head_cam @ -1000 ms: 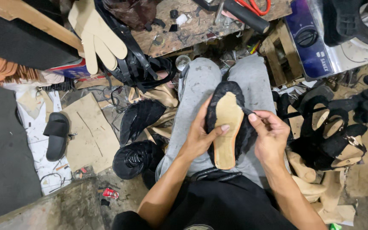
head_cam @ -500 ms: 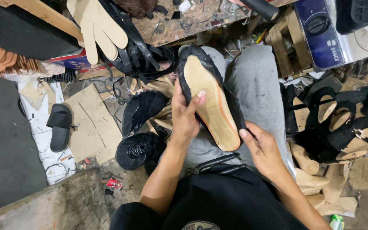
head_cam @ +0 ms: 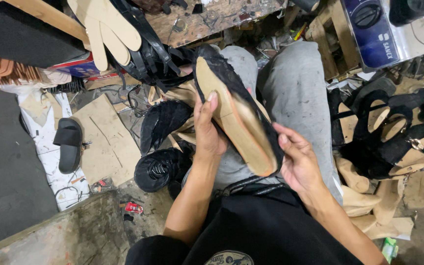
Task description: The person holds a black shoe upper on a wooden last and works around its edge with a hand tool, hammering and trimming the material. They then pull the finished shoe off the last, press and smooth the insole by hand, and set the shoe aside.
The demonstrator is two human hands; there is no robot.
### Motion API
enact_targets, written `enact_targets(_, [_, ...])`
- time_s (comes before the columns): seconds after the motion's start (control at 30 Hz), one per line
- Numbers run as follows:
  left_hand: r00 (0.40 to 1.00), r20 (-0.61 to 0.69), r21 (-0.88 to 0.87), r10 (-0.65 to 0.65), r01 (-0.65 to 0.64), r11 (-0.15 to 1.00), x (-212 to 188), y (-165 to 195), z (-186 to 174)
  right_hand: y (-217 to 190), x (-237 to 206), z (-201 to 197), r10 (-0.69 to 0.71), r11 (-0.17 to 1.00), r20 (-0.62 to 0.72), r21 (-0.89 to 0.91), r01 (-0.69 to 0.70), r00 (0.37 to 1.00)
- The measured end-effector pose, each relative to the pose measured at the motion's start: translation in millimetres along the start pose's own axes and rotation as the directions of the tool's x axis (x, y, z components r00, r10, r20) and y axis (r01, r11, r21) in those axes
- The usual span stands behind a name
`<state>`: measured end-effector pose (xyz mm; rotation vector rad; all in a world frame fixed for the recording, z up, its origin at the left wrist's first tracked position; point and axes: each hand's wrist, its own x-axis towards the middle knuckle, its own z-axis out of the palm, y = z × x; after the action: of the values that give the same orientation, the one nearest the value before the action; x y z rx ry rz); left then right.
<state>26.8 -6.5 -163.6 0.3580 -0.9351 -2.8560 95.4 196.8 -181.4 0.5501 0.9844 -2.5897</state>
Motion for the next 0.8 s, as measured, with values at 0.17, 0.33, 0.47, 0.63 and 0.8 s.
enact_targets(0.17, [0.998,-0.030,-0.008,-0.056,0.055,0.998,-2,-3,-3,14,6,-11,-0.176,0.981,0.025,-0.071,0.178,0.984])
enact_targets(0.33, [0.974,0.073,-0.109,-0.213,0.221,0.969,-15,-15,-7,0,24,-2,-0.223,0.949,-0.042,-0.239,0.207,0.974])
enact_targets(0.47, [0.986,-0.010,0.049,-0.168,0.169,0.984,-22,-23,-4,-34,30,19,-0.419,0.715,0.092,-0.581,0.390,0.903])
enact_targets(0.63, [0.947,0.304,0.621,0.103,-0.278,0.733,-35,-28,11,-67,21,46,-0.466,0.576,0.416,-0.527,0.624,0.781])
enact_targets(0.8, [0.922,0.368,0.801,0.117,-0.379,0.463,-43,-30,16,-58,20,53,-0.587,0.175,0.332,-0.838,0.516,0.739])
